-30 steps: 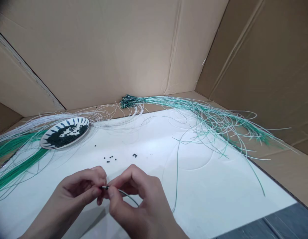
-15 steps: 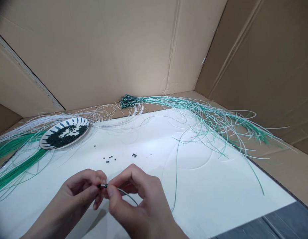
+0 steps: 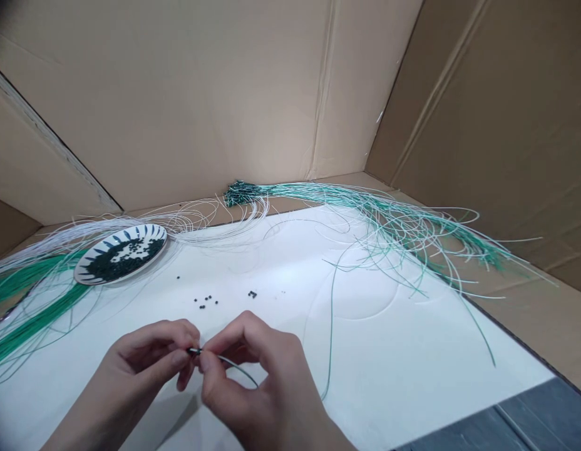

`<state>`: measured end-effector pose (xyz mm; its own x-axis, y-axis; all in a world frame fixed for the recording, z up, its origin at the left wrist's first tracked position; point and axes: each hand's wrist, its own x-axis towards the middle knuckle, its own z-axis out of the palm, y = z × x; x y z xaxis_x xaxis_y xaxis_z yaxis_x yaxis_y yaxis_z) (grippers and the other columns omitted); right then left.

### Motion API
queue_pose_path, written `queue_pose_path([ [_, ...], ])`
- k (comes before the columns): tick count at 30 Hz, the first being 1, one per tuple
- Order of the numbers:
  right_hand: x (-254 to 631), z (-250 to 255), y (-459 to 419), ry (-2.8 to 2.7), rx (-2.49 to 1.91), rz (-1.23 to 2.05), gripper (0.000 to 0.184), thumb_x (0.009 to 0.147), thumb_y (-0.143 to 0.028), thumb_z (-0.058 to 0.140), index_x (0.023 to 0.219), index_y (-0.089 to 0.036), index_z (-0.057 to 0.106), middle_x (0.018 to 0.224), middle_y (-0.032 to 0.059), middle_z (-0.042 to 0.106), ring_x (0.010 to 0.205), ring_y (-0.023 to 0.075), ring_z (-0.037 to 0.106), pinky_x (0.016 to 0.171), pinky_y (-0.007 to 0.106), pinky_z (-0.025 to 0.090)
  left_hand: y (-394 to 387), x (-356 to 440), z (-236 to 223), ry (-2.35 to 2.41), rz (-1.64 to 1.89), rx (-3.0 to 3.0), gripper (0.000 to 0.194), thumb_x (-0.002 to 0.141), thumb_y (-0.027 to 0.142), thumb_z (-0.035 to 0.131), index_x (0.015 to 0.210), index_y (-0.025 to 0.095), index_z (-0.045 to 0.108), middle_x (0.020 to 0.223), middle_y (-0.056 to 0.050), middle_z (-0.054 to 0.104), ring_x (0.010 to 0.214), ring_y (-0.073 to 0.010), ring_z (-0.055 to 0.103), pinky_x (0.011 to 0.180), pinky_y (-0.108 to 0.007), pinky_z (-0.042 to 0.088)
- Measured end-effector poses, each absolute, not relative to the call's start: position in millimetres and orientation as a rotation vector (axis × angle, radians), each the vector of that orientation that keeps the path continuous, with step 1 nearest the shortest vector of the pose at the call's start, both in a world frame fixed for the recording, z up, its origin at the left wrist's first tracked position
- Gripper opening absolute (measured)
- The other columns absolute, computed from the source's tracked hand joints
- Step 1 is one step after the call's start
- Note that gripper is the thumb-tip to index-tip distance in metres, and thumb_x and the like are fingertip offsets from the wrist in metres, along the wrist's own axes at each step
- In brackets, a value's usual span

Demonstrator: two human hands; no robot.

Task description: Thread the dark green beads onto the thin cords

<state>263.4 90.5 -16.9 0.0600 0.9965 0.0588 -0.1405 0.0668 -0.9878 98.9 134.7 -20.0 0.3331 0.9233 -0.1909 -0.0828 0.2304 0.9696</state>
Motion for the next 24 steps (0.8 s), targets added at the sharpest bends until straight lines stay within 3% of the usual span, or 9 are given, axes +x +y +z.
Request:
queue_pose_path([
  [7,263,-25,91,-1.207,-1.118,1.029,0.008,0.077,-0.014,0.061,0.074,-0.021,0.065,0.070,-0.0031,0.072,0.069,0.0125,0.073,0.072,0.019,0.060,131,103,-2,1.145,0.875,1.271,0.007,0.071,0.025,0.082,0.065,0.030,0.082,0.069,0.004,0.071,0.056,-0.0077,0.058,0.056,-0.015,0.047],
  [24,266,-24,92,-1.346,-1.171,0.936,0.011,0.076,-0.012,0.057,0.072,-0.022,0.059,0.071,-0.0017,0.071,0.065,0.0134,0.069,0.069,0.021,0.059,129,102,0,1.126,0.898,1.505,0.012,0.078,0.024,0.076,0.072,0.033,0.082,0.073,0.001,0.074,0.071,-0.0168,0.066,0.065,-0.021,0.052],
])
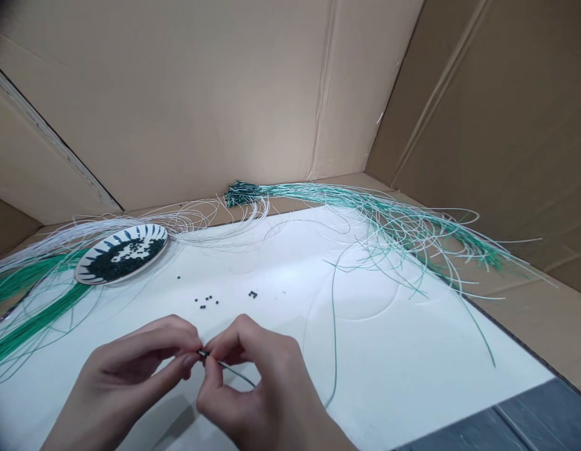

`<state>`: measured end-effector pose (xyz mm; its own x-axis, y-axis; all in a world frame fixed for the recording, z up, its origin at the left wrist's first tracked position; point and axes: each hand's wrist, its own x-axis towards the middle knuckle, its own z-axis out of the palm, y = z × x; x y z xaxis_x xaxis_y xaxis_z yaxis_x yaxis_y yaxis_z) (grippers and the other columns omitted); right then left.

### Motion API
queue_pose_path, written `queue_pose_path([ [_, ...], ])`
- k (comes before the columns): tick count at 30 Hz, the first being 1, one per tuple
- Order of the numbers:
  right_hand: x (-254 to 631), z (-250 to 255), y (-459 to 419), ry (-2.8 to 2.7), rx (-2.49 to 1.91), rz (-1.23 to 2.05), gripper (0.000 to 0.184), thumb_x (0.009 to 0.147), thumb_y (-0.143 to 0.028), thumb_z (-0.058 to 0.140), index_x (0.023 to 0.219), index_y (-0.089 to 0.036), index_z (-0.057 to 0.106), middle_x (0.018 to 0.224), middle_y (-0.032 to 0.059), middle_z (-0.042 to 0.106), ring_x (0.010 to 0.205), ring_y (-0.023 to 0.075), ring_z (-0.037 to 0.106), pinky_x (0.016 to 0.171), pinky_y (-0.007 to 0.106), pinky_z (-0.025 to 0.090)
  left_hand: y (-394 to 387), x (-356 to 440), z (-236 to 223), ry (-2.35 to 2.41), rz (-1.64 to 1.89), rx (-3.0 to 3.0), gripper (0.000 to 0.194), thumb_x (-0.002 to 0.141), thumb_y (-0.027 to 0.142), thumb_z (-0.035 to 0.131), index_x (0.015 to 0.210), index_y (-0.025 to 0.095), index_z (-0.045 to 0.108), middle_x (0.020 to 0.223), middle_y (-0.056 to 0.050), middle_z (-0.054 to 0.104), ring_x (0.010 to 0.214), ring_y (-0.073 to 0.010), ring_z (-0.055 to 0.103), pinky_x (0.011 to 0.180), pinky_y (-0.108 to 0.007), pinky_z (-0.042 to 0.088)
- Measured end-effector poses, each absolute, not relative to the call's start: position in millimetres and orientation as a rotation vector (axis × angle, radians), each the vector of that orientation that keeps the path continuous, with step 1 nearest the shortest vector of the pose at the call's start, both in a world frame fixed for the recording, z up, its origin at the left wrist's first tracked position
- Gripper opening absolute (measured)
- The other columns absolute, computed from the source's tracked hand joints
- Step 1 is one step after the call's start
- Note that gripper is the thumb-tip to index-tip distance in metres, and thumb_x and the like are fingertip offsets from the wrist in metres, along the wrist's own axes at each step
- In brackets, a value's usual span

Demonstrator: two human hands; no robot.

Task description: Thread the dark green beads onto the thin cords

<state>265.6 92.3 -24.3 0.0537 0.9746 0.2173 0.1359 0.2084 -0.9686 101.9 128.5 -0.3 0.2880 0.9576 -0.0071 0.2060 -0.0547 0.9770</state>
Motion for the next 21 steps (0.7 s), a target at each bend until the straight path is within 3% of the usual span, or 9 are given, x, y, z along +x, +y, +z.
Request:
queue_pose_path([
  [16,265.7,-24.2,90.8,-1.304,-1.178,0.991,0.010,0.073,-0.012,0.058,0.073,-0.022,0.059,0.069,-0.0026,0.069,0.065,0.0132,0.069,0.070,0.022,0.059,127.2,104.0,1.1,1.133,0.894,1.400,0.005,0.073,0.027,0.081,0.068,0.029,0.082,0.071,0.000,0.072,0.067,-0.0160,0.064,0.063,-0.021,0.052],
  [21,265.4,-22.3,90.6,-1.259,-1.156,1.045,0.010,0.075,-0.013,0.060,0.073,-0.023,0.061,0.069,-0.0024,0.070,0.067,0.0145,0.070,0.072,0.024,0.060,129.0,103.0,-0.3,1.130,0.906,1.337,0.004,0.071,0.027,0.084,0.068,0.029,0.083,0.072,0.000,0.072,0.061,-0.0123,0.060,0.058,-0.019,0.049],
])
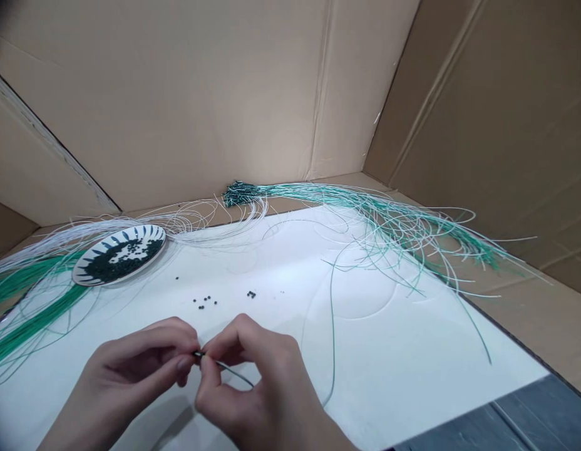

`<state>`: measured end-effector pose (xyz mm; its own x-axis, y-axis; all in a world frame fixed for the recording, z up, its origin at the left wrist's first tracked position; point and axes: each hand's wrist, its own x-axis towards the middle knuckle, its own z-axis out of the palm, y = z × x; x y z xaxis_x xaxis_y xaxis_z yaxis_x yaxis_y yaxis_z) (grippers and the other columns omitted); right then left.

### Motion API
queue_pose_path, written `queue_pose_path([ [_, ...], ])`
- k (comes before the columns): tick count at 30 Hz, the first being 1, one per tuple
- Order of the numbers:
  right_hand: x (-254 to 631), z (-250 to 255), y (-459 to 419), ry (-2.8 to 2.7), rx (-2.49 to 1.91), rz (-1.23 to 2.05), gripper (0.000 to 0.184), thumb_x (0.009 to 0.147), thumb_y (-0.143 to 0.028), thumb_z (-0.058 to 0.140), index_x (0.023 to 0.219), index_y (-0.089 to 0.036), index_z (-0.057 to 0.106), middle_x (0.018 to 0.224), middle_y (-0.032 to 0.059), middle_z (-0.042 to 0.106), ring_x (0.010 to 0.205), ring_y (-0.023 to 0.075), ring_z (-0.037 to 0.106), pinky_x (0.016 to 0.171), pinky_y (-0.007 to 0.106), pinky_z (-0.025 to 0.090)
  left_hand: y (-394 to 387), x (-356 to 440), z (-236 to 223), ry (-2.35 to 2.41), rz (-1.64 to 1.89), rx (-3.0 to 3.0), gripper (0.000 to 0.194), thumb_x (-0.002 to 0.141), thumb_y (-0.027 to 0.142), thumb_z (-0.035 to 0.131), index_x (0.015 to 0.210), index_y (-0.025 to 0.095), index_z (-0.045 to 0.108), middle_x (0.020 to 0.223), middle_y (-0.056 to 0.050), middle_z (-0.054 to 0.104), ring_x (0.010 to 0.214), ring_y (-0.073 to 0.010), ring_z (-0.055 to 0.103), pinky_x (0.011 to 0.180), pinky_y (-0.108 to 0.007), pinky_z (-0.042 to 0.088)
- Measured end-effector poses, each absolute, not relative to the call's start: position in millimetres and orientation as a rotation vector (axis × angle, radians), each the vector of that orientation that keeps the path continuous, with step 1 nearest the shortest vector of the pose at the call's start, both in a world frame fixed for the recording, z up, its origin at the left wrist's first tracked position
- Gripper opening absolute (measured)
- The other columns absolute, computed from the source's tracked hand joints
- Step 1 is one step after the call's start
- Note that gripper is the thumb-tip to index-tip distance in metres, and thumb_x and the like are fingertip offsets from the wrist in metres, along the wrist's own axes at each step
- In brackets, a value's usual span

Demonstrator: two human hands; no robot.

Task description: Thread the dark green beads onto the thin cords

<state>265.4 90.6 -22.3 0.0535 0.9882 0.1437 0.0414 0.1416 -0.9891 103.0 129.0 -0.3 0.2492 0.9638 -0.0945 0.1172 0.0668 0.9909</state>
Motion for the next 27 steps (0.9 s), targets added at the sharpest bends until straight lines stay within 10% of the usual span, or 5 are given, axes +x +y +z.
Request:
queue_pose_path([
  [27,269,-15,92,-1.156,-1.145,1.285,0.011,0.075,-0.013,0.061,0.071,-0.022,0.056,0.071,0.0004,0.073,0.073,0.0181,0.073,0.074,0.029,0.061,133,101,-12,1.000,0.765,1.164,0.015,0.070,0.039,0.089,0.069,0.026,0.083,0.065,-0.001,0.076,0.056,-0.0098,0.058,0.052,-0.016,0.046],
])
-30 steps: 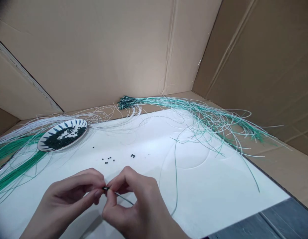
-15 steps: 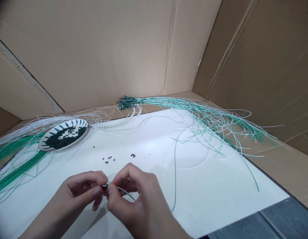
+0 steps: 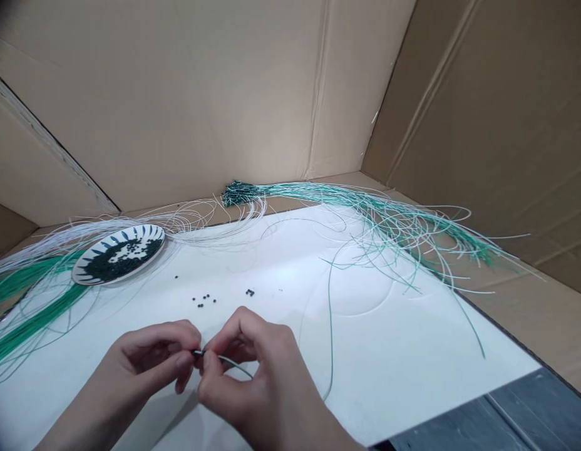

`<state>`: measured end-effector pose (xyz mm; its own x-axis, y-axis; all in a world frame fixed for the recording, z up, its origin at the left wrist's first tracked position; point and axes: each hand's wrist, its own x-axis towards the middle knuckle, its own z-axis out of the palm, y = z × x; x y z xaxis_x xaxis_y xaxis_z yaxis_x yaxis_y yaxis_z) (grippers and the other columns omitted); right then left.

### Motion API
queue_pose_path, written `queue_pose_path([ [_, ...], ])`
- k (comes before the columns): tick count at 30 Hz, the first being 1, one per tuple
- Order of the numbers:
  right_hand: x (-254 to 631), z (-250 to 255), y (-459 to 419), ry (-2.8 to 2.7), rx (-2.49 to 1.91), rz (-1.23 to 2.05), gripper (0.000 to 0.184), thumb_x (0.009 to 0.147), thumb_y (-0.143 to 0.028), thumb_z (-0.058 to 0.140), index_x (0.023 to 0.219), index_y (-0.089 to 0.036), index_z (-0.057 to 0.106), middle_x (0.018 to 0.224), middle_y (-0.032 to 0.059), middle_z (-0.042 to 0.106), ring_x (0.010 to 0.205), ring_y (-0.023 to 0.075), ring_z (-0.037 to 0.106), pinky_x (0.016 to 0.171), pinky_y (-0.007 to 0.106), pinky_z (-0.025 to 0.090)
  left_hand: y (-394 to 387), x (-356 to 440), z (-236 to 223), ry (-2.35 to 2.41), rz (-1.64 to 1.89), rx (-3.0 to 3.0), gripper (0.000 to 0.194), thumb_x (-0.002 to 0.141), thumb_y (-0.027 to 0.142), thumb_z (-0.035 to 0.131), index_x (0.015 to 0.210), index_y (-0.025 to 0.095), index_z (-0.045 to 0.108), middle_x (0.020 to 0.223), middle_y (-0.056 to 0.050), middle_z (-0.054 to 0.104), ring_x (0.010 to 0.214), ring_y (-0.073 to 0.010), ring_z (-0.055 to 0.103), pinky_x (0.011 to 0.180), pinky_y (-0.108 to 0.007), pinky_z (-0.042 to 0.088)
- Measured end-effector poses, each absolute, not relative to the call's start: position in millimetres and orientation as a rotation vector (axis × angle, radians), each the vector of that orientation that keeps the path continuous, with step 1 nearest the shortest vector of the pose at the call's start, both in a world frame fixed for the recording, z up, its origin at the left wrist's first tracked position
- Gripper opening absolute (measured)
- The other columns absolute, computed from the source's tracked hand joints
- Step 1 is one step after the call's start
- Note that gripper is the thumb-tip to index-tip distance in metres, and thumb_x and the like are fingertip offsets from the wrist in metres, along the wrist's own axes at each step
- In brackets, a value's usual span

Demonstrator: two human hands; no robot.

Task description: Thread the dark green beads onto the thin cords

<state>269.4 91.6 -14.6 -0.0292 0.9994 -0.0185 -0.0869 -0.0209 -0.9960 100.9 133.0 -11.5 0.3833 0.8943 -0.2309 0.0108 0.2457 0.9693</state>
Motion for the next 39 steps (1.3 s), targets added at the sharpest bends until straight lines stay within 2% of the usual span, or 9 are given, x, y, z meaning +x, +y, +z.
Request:
queue_pose_path([
  [6,270,-12,91,-1.179,-1.170,1.275,0.010,0.072,-0.014,0.058,0.070,-0.023,0.055,0.071,0.0017,0.072,0.073,0.0191,0.073,0.075,0.030,0.059,130,103,-4,1.054,0.832,1.318,0.004,0.071,0.027,0.085,0.068,0.026,0.083,0.070,0.000,0.072,0.057,-0.0106,0.058,0.054,-0.018,0.046],
  [17,270,-11,93,-1.155,-1.169,1.323,0.008,0.071,-0.017,0.056,0.069,-0.023,0.053,0.070,0.0023,0.069,0.072,0.0214,0.071,0.076,0.035,0.058,136,95,-17,0.937,0.779,1.316,0.004,0.078,0.029,0.082,0.075,0.029,0.084,0.070,0.001,0.074,0.054,-0.0086,0.059,0.052,-0.016,0.045],
  [24,270,-9,92,-1.143,-1.189,1.330,0.006,0.070,-0.018,0.057,0.069,-0.023,0.054,0.073,0.0043,0.072,0.075,0.0220,0.071,0.077,0.035,0.057,129,104,-2,1.051,0.827,1.333,0.008,0.072,0.022,0.081,0.068,0.028,0.083,0.070,0.002,0.071,0.058,-0.0097,0.058,0.055,-0.017,0.046],
  [29,270,-9,92,-1.121,-1.176,1.357,0.004,0.074,-0.020,0.060,0.070,-0.021,0.057,0.071,0.0030,0.070,0.075,0.0212,0.071,0.078,0.034,0.057,132,98,-10,1.003,0.773,1.248,0.004,0.073,0.029,0.085,0.070,0.027,0.083,0.067,0.002,0.073,0.054,-0.0080,0.056,0.052,-0.016,0.045],
  [34,272,-14,92,-1.154,-1.150,1.367,0.007,0.080,-0.021,0.063,0.074,-0.020,0.060,0.073,0.0016,0.072,0.076,0.0185,0.070,0.078,0.030,0.057,137,95,-19,0.928,0.692,1.149,0.012,0.075,0.039,0.086,0.074,0.028,0.083,0.068,0.001,0.076,0.055,-0.0085,0.055,0.052,-0.016,0.045],
  [39,274,-22,93,-1.292,-1.148,1.235,0.008,0.086,-0.018,0.063,0.079,-0.020,0.064,0.076,0.0008,0.076,0.076,0.0163,0.072,0.074,0.024,0.056,138,96,-16,1.038,0.706,1.171,0.015,0.071,0.042,0.089,0.079,0.030,0.085,0.059,0.004,0.068,0.055,-0.0092,0.052,0.053,-0.018,0.043],
])
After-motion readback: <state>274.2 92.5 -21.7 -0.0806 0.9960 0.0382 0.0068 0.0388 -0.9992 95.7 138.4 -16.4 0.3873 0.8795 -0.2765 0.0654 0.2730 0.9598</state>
